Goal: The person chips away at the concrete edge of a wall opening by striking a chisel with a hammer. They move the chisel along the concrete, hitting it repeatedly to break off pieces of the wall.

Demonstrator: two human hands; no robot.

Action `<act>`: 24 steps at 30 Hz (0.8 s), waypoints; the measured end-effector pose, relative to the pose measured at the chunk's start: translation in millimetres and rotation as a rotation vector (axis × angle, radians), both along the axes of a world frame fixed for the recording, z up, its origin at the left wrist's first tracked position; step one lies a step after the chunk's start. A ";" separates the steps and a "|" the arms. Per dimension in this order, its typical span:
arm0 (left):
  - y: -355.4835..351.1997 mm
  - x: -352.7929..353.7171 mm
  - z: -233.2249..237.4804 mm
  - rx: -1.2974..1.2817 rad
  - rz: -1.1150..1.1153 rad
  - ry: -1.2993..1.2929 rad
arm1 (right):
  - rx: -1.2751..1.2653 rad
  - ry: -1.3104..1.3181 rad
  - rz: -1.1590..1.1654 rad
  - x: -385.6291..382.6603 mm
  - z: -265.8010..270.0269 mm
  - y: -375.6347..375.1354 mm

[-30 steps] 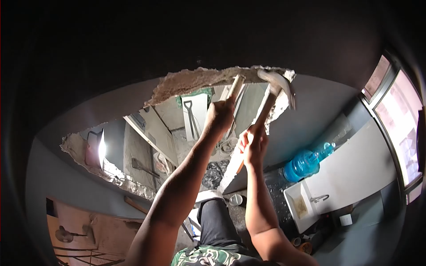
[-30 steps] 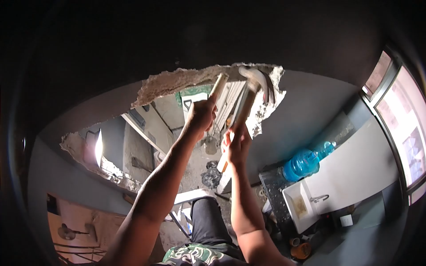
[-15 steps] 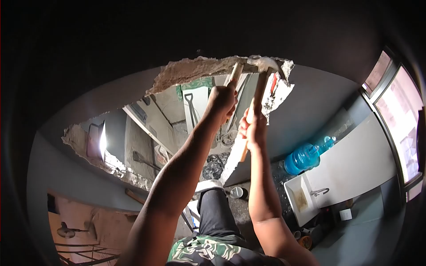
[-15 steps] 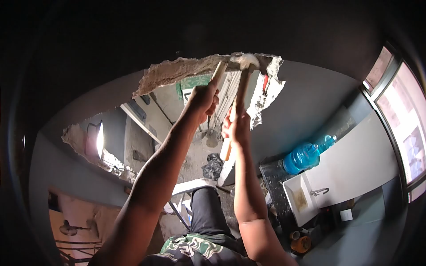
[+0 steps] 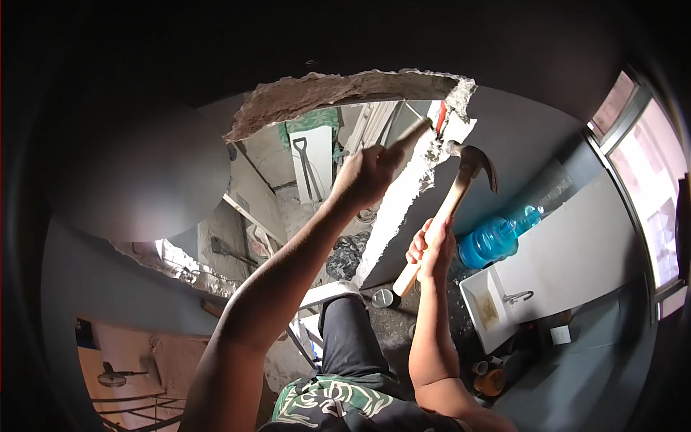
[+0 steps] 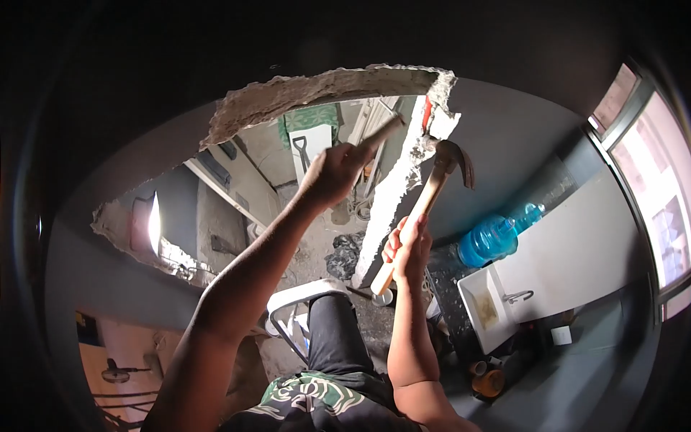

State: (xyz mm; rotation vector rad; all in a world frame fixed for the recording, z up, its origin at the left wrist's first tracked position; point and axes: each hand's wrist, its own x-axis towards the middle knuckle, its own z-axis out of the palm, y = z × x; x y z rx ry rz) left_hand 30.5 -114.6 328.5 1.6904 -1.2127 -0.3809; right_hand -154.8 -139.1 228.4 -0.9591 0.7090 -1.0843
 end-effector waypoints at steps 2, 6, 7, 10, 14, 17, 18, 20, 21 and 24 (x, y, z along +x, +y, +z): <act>-11.4 9.5 10.0 0.020 0.024 0.001 | -0.027 -0.026 0.008 2.0 -1.4 -1.0; -26.0 28.5 11.9 0.031 0.113 0.007 | -0.065 -0.073 0.035 8.4 -7.1 -9.4; -28.2 32.3 9.6 0.008 0.133 0.017 | -0.095 -0.080 0.042 11.5 -4.9 -10.5; -32.3 36.9 4.4 0.002 0.162 0.025 | -0.144 -0.109 0.043 20.3 4.2 -9.6; -33.9 27.8 13.7 -0.020 0.179 0.051 | -0.220 -0.216 -0.017 36.7 13.9 -10.1; -37.5 18.4 23.0 -0.002 0.183 0.204 | -0.253 -0.306 -0.029 53.7 29.4 -19.1; -37.2 16.9 25.0 -0.002 0.184 0.209 | -0.252 -0.405 -0.019 61.3 33.8 -23.6; -37.7 15.7 26.9 0.016 0.155 0.312 | -0.235 -0.379 0.044 78.9 39.3 -27.7; -40.4 14.9 27.5 0.016 0.155 0.313 | -0.173 -0.206 0.130 80.2 45.4 -31.0; -46.5 8.2 26.1 -0.036 0.176 0.322 | -0.118 -0.013 0.135 62.8 68.5 -42.3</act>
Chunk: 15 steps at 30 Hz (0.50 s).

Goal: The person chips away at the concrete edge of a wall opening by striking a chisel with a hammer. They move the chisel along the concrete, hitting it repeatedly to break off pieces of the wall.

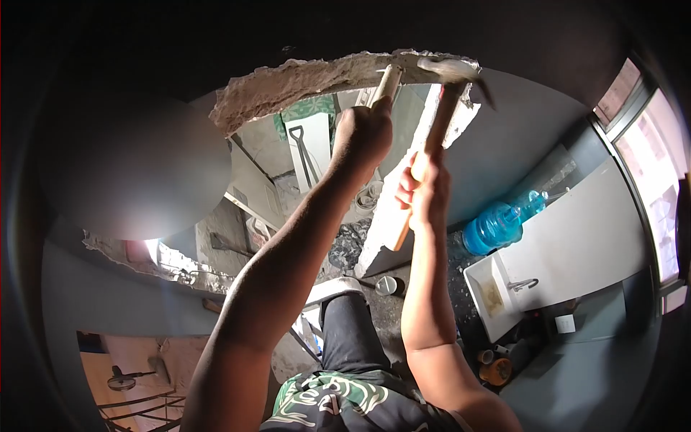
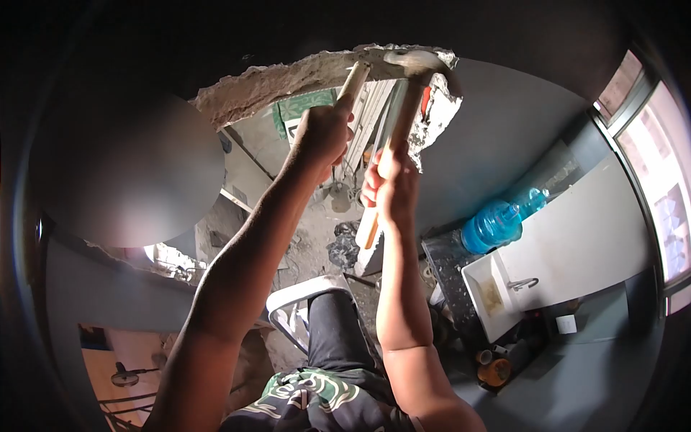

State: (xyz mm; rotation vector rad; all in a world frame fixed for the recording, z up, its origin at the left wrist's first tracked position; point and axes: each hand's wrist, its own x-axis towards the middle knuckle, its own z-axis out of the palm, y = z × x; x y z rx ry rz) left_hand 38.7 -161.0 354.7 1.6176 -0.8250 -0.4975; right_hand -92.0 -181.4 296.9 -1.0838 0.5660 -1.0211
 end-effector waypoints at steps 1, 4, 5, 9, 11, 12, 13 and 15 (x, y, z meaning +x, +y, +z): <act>-0.7 -2.9 5.6 0.005 -0.002 0.072 | 0.007 -0.083 -0.067 -0.9 5.0 3.0; -0.4 -5.3 6.1 0.005 -0.017 0.181 | -0.033 -0.370 -0.198 -10.0 7.2 14.7; -1.6 -5.5 4.1 0.012 -0.016 0.179 | -0.075 -0.460 -0.194 -8.2 5.0 14.0; -3.1 -7.1 2.1 -0.009 -0.013 0.184 | 0.033 -0.163 -0.052 16.8 -7.2 12.7; -1.1 -8.9 3.7 -0.023 -0.029 0.241 | 0.113 -0.062 0.087 -4.7 -1.0 2.5; -0.1 -9.9 6.2 -0.038 -0.051 0.281 | 0.132 -0.094 0.052 -14.4 3.1 0.1; -0.4 -9.1 7.7 -0.044 -0.051 0.277 | 0.105 -0.058 -0.042 -17.8 6.4 1.2; -1.2 -9.1 4.4 -0.040 -0.054 0.263 | 0.071 -0.298 -0.149 -25.4 23.4 16.0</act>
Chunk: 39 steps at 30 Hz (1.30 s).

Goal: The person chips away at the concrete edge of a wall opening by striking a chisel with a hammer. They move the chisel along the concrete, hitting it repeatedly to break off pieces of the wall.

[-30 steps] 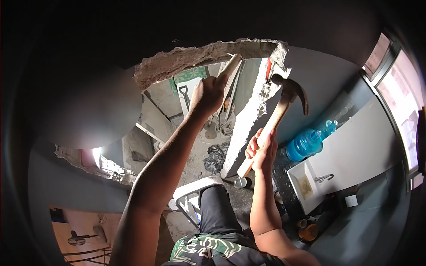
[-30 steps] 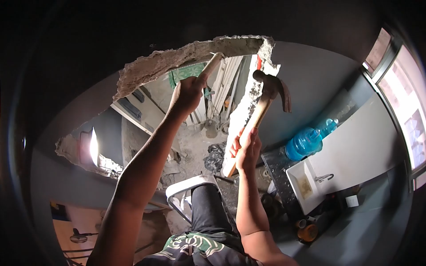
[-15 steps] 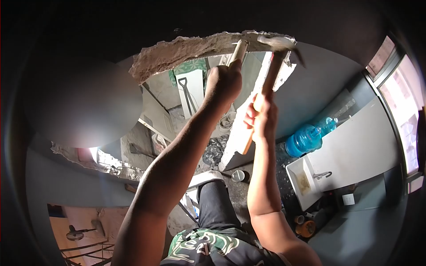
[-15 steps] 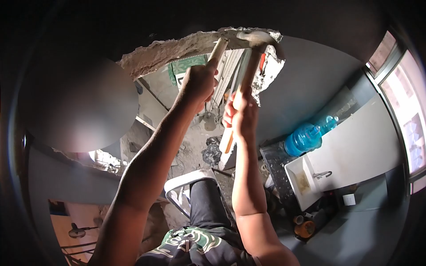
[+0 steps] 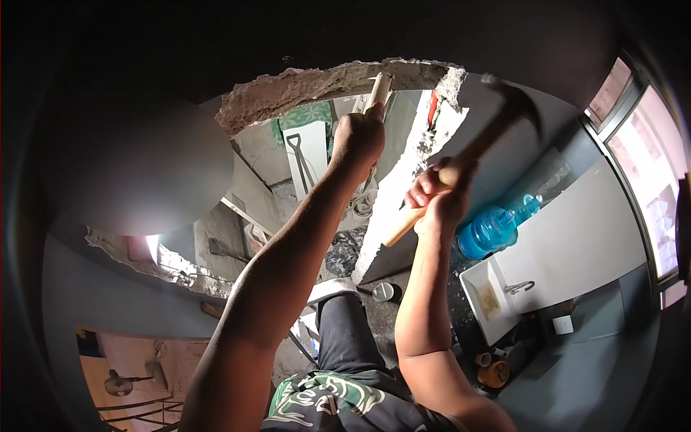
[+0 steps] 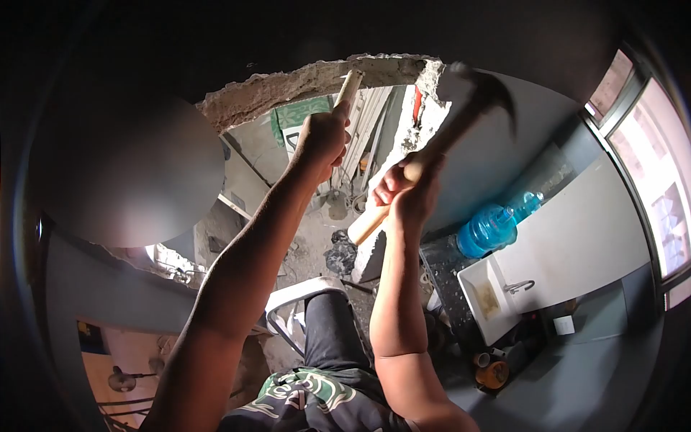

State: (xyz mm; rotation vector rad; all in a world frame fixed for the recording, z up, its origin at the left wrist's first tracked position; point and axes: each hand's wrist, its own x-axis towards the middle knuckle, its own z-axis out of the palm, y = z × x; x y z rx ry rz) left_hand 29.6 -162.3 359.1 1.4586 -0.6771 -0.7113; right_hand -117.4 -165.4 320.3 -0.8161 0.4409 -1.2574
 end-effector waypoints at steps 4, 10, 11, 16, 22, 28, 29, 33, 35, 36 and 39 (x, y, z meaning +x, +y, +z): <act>-1.3 -2.5 1.3 0.031 0.011 -0.015 | -0.044 -0.080 0.020 25.3 -14.8 0.8; -2.0 -4.5 4.3 0.017 0.082 -0.071 | -0.007 0.202 0.159 15.7 -17.3 1.5; -0.6 -6.0 6.1 0.015 0.082 -0.067 | 0.023 0.125 0.125 12.1 -13.0 4.3; -0.1 2.8 1.1 0.049 0.057 -0.054 | -0.028 -0.051 0.010 35.5 -16.0 7.0; -0.9 6.6 0.1 0.058 0.044 -0.040 | 0.086 0.121 0.119 13.7 -4.2 -4.7; 3.4 0.7 7.4 0.062 0.017 0.013 | -0.115 -0.008 0.070 36.1 -4.2 13.9; 0.9 1.4 6.0 0.066 0.024 0.000 | -0.032 0.136 0.225 41.0 -11.1 11.4; -2.6 0.9 7.1 0.038 0.035 0.016 | 0.116 0.236 0.091 8.3 -0.5 -5.1; 1.6 -1.8 10.8 0.045 0.048 0.020 | 0.125 0.017 -0.008 -2.2 11.1 1.0; 2.3 -1.8 10.3 0.046 0.041 0.029 | 0.026 -0.041 -0.031 -2.4 13.1 4.7; 1.4 -3.1 11.3 0.063 0.048 0.005 | -0.142 -0.147 0.009 15.2 0.4 2.0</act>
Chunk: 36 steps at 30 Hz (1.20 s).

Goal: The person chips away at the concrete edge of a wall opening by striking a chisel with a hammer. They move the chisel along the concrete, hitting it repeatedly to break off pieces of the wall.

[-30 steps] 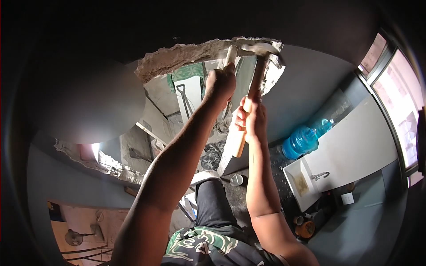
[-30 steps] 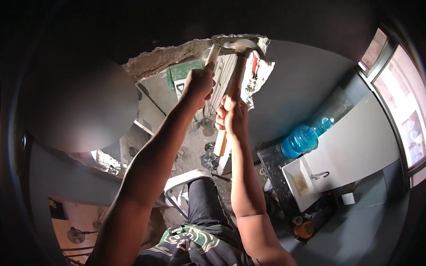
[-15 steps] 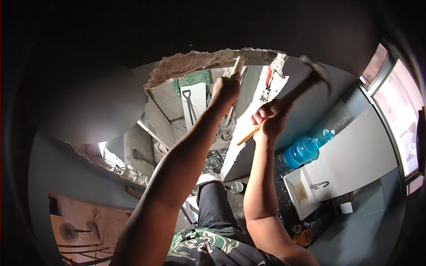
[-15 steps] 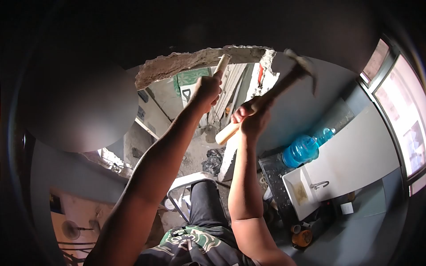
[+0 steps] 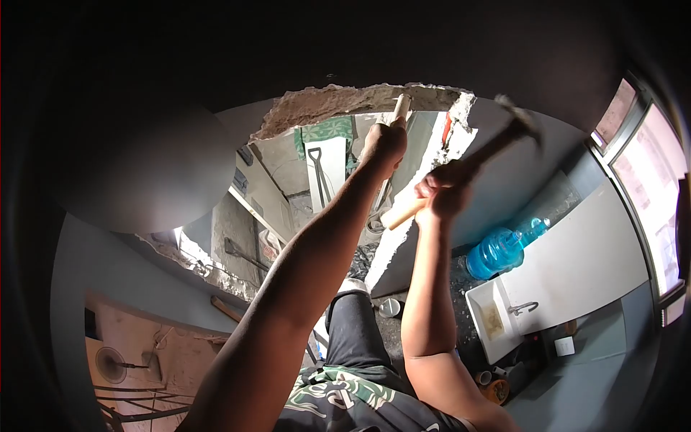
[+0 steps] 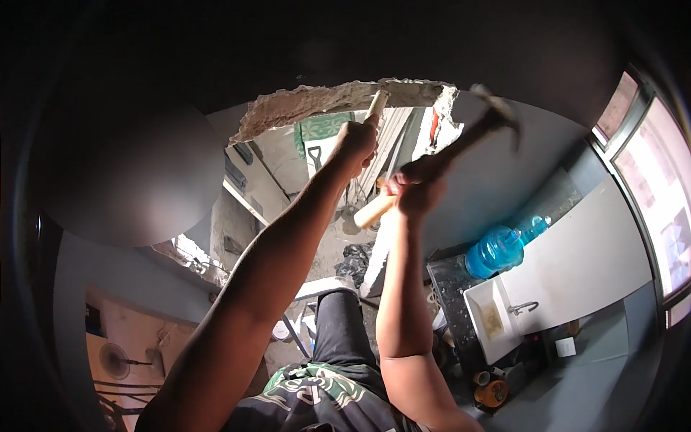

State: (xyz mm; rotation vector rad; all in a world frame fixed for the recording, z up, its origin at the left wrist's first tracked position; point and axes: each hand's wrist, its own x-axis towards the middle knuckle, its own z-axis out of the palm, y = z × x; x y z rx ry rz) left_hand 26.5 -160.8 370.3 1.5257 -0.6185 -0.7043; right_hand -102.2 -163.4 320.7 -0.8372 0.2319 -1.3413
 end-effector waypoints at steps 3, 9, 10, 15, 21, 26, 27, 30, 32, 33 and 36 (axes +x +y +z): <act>-1.1 2.0 3.3 0.017 0.012 -0.016 | 0.174 0.442 0.201 6.9 2.0 4.6; 8.4 -6.9 11.9 0.070 0.056 -0.065 | 0.187 0.089 0.044 -25.2 20.9 10.9; 6.0 -3.3 7.0 0.072 0.060 -0.063 | 0.092 -0.005 -0.007 -24.9 20.4 11.7; 4.0 -0.5 1.6 0.092 0.019 -0.126 | 0.313 0.251 0.251 18.6 8.0 7.4; 8.3 5.1 2.7 0.053 0.004 -0.108 | 0.179 0.101 0.010 -12.6 17.9 12.4; 3.1 10.1 -4.7 0.051 0.026 -0.062 | 0.086 -0.165 0.154 17.0 -4.4 14.6; 1.9 12.1 -7.2 0.058 0.032 -0.095 | 0.162 0.080 0.234 25.4 -11.8 10.1; 7.0 14.4 -0.3 0.109 -0.036 -0.093 | 0.212 0.372 0.249 17.4 -21.7 -3.0; 10.0 14.8 -2.1 0.084 -0.058 -0.052 | 0.231 0.182 0.128 11.1 -3.1 12.5; 11.3 15.7 -3.1 0.090 -0.063 -0.065 | 0.160 0.089 0.116 11.8 -6.2 10.0; 10.0 16.9 -6.2 0.076 -0.077 -0.012 | 0.150 0.083 0.051 27.5 -1.2 25.3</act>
